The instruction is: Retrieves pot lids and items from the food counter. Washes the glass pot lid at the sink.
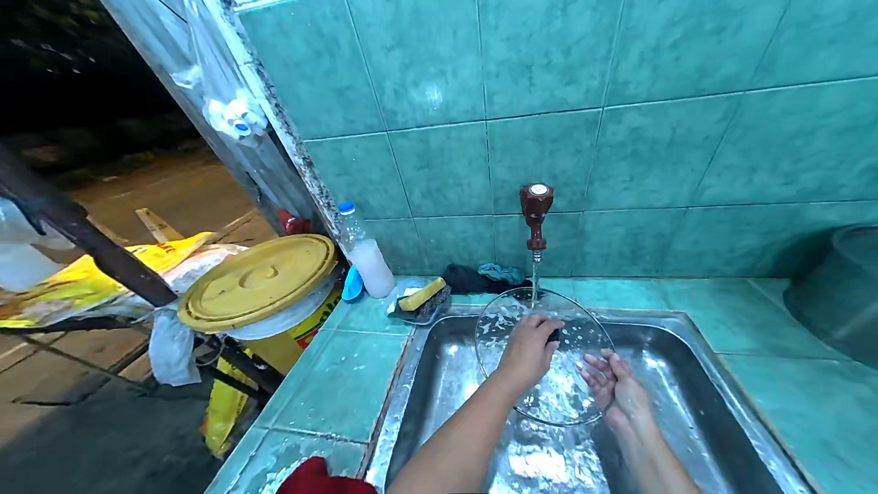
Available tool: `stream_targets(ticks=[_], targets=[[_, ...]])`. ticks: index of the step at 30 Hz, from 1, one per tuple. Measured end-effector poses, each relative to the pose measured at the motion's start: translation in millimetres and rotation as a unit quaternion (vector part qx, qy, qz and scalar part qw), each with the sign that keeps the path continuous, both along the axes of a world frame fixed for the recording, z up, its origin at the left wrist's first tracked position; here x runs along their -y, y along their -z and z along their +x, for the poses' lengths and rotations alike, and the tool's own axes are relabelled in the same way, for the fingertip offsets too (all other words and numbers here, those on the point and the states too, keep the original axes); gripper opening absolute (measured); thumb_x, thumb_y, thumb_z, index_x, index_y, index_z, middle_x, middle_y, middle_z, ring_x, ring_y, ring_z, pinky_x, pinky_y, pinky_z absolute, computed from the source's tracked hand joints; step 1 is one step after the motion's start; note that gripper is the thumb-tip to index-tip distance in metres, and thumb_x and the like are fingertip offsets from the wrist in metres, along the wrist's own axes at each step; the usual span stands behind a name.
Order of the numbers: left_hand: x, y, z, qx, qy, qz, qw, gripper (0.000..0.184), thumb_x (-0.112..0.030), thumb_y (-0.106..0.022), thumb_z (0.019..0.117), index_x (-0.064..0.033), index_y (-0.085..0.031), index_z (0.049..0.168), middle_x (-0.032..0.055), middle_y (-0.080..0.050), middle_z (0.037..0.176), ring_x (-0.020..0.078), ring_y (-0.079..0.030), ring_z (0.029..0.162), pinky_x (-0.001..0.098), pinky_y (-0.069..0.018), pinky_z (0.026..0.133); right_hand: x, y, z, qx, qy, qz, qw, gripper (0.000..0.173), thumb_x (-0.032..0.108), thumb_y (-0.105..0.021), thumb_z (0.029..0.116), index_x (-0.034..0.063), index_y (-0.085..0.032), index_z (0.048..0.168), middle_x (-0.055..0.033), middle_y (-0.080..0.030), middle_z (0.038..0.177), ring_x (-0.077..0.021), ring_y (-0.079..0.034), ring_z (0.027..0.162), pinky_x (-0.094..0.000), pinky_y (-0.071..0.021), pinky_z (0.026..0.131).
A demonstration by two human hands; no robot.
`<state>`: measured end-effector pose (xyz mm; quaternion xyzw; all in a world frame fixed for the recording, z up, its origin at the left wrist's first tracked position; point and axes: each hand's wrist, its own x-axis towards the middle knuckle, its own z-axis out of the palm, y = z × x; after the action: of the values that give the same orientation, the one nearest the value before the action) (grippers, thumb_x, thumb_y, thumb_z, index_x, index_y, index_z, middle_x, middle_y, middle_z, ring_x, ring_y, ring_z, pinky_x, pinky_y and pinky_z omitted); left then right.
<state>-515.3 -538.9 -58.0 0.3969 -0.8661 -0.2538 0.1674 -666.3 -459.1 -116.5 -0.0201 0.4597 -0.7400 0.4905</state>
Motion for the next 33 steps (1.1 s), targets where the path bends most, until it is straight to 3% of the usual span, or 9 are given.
stream_targets(ticks=[8, 12, 16, 18, 19, 21, 24, 29, 33], targets=[[5.9, -6.4, -3.1, 0.075, -0.031, -0.036, 0.996, 0.031, -0.026, -0.056, 0.1021, -0.0135, -0.069, 0.127, 0.0132, -0.063, 0.129, 0.0298, -0.054, 0.128, 0.0432, -0.0412, 0.112, 1.1, -7.7, 8.2, -0.01, -0.012, -0.003, 1.0, 0.027, 0.021, -0.032, 0.1138, 0.0015, -0.051, 0.112, -0.0083, -0.069, 0.075, -0.018, -0.07, 0.058, -0.0301, -0.0605, 0.054], [8.2, -1.2, -0.7, 0.031, 0.005, -0.018, 0.999, 0.034, -0.029, -0.051, 0.1048, -0.0135, -0.071, 0.127, 0.0112, -0.062, 0.136, 0.0285, -0.053, 0.132, 0.046, -0.038, 0.115, 1.3, -8.5, 8.4, -0.027, -0.017, -0.014, 0.999, 0.029, 0.021, -0.03, 0.114, 0.0005, -0.051, 0.111, -0.009, -0.069, 0.073, -0.0193, -0.07, 0.056, -0.0311, -0.0604, 0.053], [15.4, -6.1, 3.0, 0.014, 0.005, 0.057, 0.998, 0.052, -0.052, -0.05, 0.104, -0.0245, -0.057, 0.148, 0.0073, -0.037, 0.164, 0.0274, -0.03, 0.153, 0.0549, -0.0156, 0.126, -0.9, -7.6, 6.4, -0.055, -0.031, -0.026, 0.998, 0.031, 0.021, -0.029, 0.1142, 0.0001, -0.051, 0.109, -0.0098, -0.07, 0.073, -0.02, -0.07, 0.056, -0.0322, -0.0605, 0.053], [20.6, -15.0, 3.1, 0.096, -0.042, 0.064, 0.992, 0.067, -0.059, -0.054, 0.0991, -0.032, -0.04, 0.158, 0.0096, -0.021, 0.17, 0.031, -0.007, 0.159, 0.0647, 0.003, 0.123, -2.3, -8.4, 7.0, -0.064, -0.041, -0.036, 0.996, 0.031, 0.02, -0.028, 0.1142, 0.0007, -0.051, 0.108, -0.0093, -0.07, 0.072, -0.019, -0.07, 0.055, -0.0308, -0.0601, 0.052], [22.1, -18.4, 1.4, 0.129, -0.06, 0.063, 0.988, 0.073, -0.06, -0.056, 0.0972, -0.032, -0.034, 0.161, 0.0117, -0.018, 0.171, 0.0341, -0.003, 0.159, 0.0683, 0.0046, 0.121, -2.6, -8.8, 8.1, -0.065, -0.042, -0.042, 0.996, 0.031, 0.02, -0.029, 0.1141, 0.0004, -0.052, 0.107, -0.0092, -0.07, 0.072, -0.019, -0.07, 0.055, -0.0306, -0.0602, 0.052], [19.7, -19.6, -3.9, 0.147, -0.068, 0.048, 0.986, 0.076, -0.055, -0.059, 0.0969, -0.0262, -0.033, 0.162, 0.0144, -0.019, 0.17, 0.0355, -0.005, 0.159, 0.0681, 0.0012, 0.122, -1.3, -6.7, 9.8, -0.062, -0.043, -0.052, 0.996, 0.031, 0.02, -0.029, 0.1141, -0.0001, -0.052, 0.107, -0.0095, -0.07, 0.073, -0.0195, -0.07, 0.055, -0.031, -0.0604, 0.052], [9.7, -16.3, -10.0, 0.136, -0.011, -0.016, 0.991, 0.061, -0.041, -0.056, 0.1026, -0.0142, -0.044, 0.156, 0.0119, -0.034, 0.165, 0.0292, -0.023, 0.156, 0.0532, -0.0132, 0.127, 3.1, -4.8, 11.6, -0.051, -0.043, -0.057, 0.996, 0.033, 0.02, -0.029, 0.1141, 0.0001, -0.054, 0.105, -0.0095, -0.071, 0.072, -0.0192, -0.07, 0.055, -0.0302, -0.0593, 0.051], [12.2, -14.1, -0.6, 0.068, 0.03, -0.071, 0.995, 0.045, -0.031, -0.053, 0.106, -0.0132, -0.056, 0.147, 0.0057, -0.052, 0.154, 0.0211, -0.039, 0.149, 0.0419, -0.0252, 0.126, 6.3, -12.7, 16.0, -0.041, -0.043, -0.062, 0.996, 0.033, 0.021, -0.028, 0.1143, 0.0011, -0.053, 0.105, -0.008, -0.07, 0.072, -0.0181, -0.069, 0.054, -0.029, -0.0591, 0.05], [7.5, -14.1, 3.6, 0.071, 0.02, -0.104, 0.992, 0.038, -0.02, -0.049, 0.1065, -0.0148, -0.061, 0.142, 0.0057, -0.057, 0.149, 0.0257, -0.05, 0.139, 0.0459, -0.0349, 0.119, 12.9, -10.8, 21.2, -0.028, -0.037, -0.061, 0.997, 0.032, 0.023, -0.029, 0.1143, 0.0019, -0.052, 0.106, -0.0065, -0.068, 0.072, -0.0171, -0.069, 0.055, -0.0292, -0.0595, 0.052]])
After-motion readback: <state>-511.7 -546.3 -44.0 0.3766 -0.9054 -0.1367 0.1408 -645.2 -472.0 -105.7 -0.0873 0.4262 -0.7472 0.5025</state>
